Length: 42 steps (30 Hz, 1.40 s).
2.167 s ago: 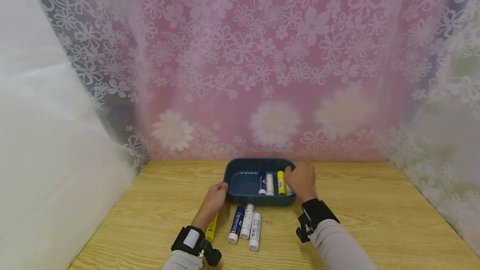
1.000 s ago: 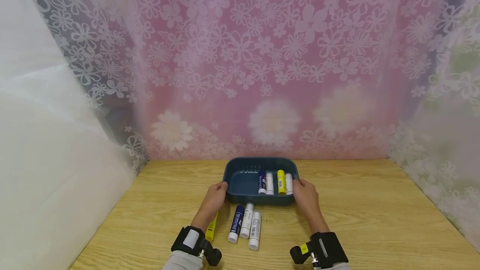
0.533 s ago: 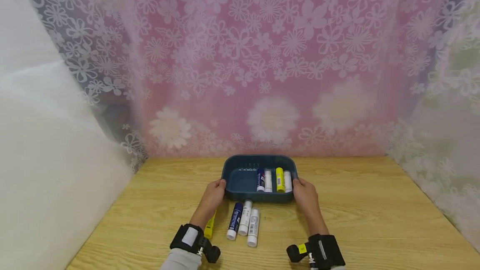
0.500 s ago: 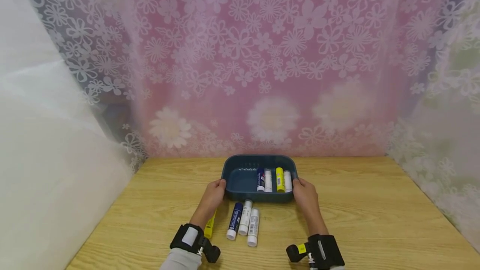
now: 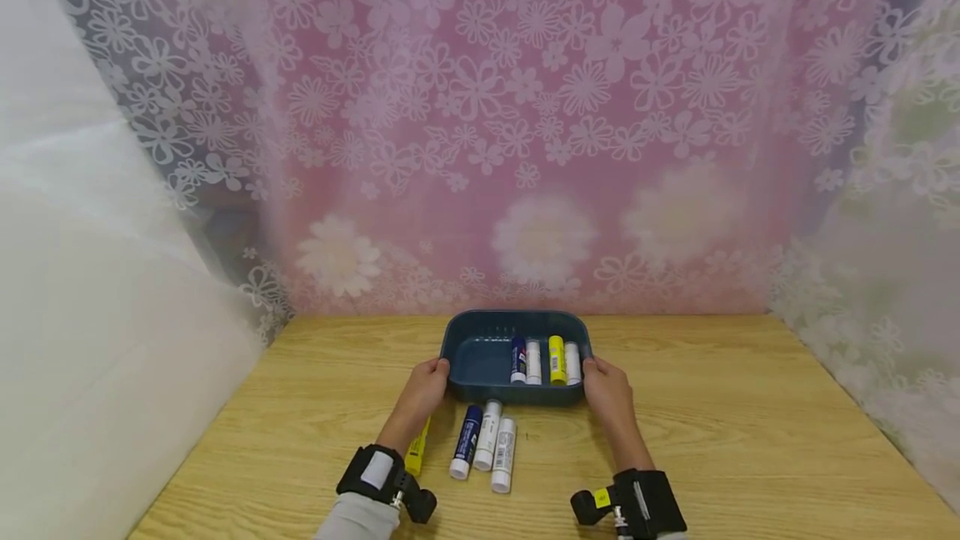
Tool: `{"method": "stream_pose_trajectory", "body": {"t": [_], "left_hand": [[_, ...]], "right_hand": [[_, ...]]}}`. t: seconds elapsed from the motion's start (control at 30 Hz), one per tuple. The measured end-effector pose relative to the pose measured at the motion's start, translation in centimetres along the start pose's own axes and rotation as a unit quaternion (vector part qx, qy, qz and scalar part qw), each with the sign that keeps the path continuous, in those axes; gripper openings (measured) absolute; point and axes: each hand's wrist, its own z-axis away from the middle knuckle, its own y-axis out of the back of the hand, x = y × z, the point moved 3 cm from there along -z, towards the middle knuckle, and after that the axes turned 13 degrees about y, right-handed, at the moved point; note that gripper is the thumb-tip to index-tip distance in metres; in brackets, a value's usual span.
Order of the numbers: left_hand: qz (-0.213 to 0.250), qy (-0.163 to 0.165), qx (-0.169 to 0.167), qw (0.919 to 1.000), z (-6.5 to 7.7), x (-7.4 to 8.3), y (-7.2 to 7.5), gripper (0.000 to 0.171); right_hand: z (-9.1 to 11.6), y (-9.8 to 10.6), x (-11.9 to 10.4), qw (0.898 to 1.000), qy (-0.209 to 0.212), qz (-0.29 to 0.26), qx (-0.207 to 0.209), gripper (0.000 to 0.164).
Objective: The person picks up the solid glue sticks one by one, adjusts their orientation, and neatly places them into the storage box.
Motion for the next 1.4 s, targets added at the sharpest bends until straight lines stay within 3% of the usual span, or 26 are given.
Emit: {"method": "stream_pose_trajectory", "body": {"t": [0.27,0.57,0.73,0.83,0.93,1.1,1.23,1.3,1.4], "left_hand": [[-0.028,-0.006,-0.009,0.9995,0.0,0.3,0.4,0.037],[-0.083,-0.003,-0.086,0.9929,-0.7,1.2,1.6,0.028],[-0.111,0.002,-0.106,0.9881,-0.6,2.4,2.4,0.027],[-0.142,0.002,-0.090,0.9858,-0.8,3.2,2.7,0.030],[-0.177,-0.008,-0.051,0.9829,-1.1,3.8,3.1,0.032],[-0.199,-0.074,0.009,0.9772,-1.2,4.7,3.9,0.034],[-0.235,-0.128,0.043,0.9625,-0.8,4.8,4.6,0.041],[-0.275,-0.153,0.059,0.9476,-0.5,4.8,4.9,0.044],[-0.340,-0.190,0.080,0.9177,0.0,5.0,5.3,0.045]], "right_hand": [[0.1,0.0,0.1,1.000,0.003,0.005,-0.001,0.061],[0.2,0.1,0.5,1.000,0.004,0.021,-0.004,0.062],[0.0,0.1,0.5,1.000,0.001,0.018,-0.006,0.063],[-0.1,0.1,0.4,1.000,0.003,0.017,-0.004,0.063],[-0.2,0.1,0.3,1.000,0.002,0.014,-0.004,0.063],[-0.1,0.1,0.3,1.000,-0.004,0.012,0.000,0.063],[-0.1,0.1,0.2,1.000,-0.006,0.012,-0.004,0.063],[-0.1,0.0,0.2,1.000,-0.007,0.012,-0.004,0.063],[-0.1,-0.1,0.2,1.000,-0.007,0.014,-0.001,0.063]]}}
